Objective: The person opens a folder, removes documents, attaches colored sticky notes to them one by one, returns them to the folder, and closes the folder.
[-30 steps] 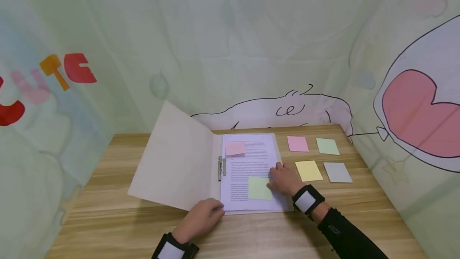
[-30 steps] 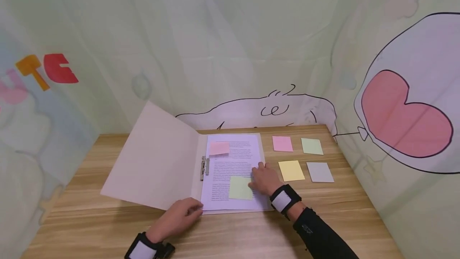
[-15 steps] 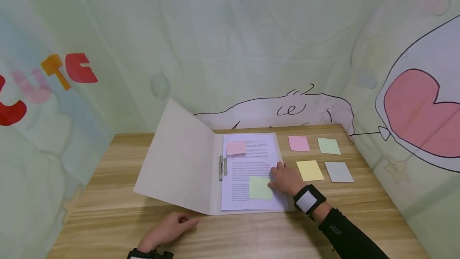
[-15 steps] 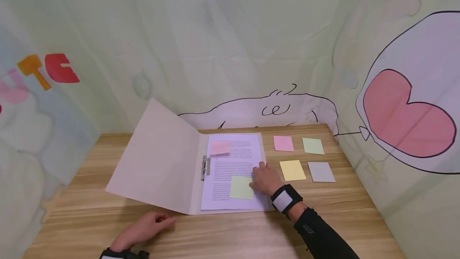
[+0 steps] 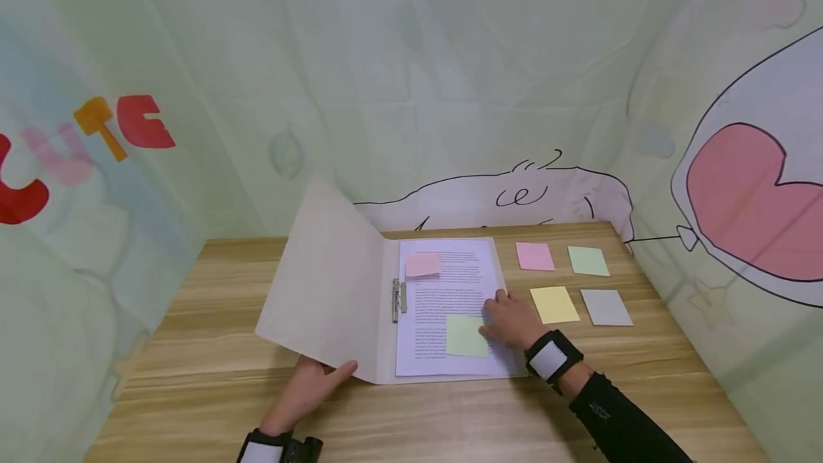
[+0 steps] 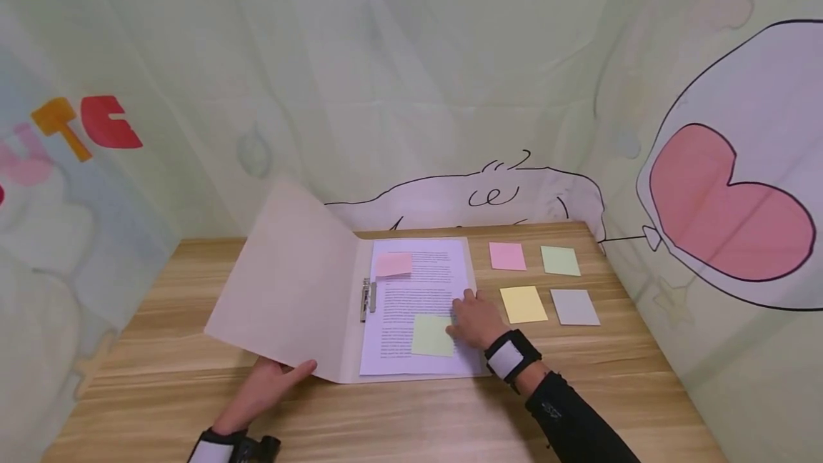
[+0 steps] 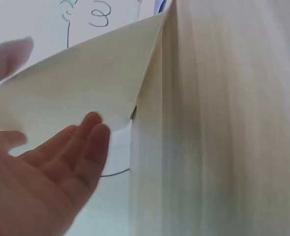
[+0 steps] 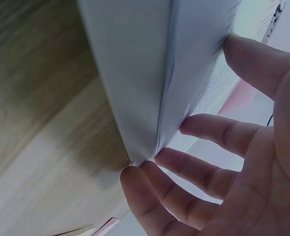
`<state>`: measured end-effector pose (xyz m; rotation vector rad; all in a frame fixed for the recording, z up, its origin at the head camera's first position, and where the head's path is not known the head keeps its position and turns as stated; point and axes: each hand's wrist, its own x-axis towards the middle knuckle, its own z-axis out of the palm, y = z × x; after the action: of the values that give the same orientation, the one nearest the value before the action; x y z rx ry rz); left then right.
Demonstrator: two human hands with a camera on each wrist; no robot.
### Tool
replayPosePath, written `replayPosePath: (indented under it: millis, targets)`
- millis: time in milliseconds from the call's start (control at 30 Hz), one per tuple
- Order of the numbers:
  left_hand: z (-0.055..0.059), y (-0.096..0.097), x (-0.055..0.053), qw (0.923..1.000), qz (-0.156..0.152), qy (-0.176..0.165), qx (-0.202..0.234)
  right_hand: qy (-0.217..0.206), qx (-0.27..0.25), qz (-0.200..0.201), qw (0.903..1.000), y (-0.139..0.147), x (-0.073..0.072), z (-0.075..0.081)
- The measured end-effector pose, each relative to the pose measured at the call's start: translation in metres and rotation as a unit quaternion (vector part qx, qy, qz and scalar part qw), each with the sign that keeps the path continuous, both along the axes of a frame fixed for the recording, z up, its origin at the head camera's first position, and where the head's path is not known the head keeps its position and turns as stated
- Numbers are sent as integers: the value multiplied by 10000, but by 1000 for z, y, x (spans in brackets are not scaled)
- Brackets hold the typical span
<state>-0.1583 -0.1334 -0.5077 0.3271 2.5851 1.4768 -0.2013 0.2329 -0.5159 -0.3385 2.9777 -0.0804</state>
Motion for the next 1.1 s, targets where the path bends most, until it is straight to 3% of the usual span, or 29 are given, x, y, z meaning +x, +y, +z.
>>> replayPosePath:
  millis: [133,233,467,633,767,867,1000,1100]
  targets:
    - [4,11,0,9989,-71,435,155,-5,-3,25,10000,-1,0,1]
    - [7,19,-2,9966,-349,694,293,-12,1,18,10000,-1,0,1]
    - [14,36,-6,9878,-913,1251,-131,-8,-41,-26,10000,0,1,1]
    - [16,43,-6,9826,-1109,1416,-467,136,-170,140,9997,4,1,-4]
    - [16,51,-8,9785,-1344,1326,-826,151,-237,242,9993,8,0,-6]
    - [14,57,-10,9741,-1553,1304,-1001,56,-570,162,9982,11,0,-2]
    - [11,63,-14,9684,-1798,1407,-1003,-18,-944,61,9955,14,-1,3]
    - [8,67,-17,9654,-1939,1390,-1053,73,-999,220,9947,18,-1,5]
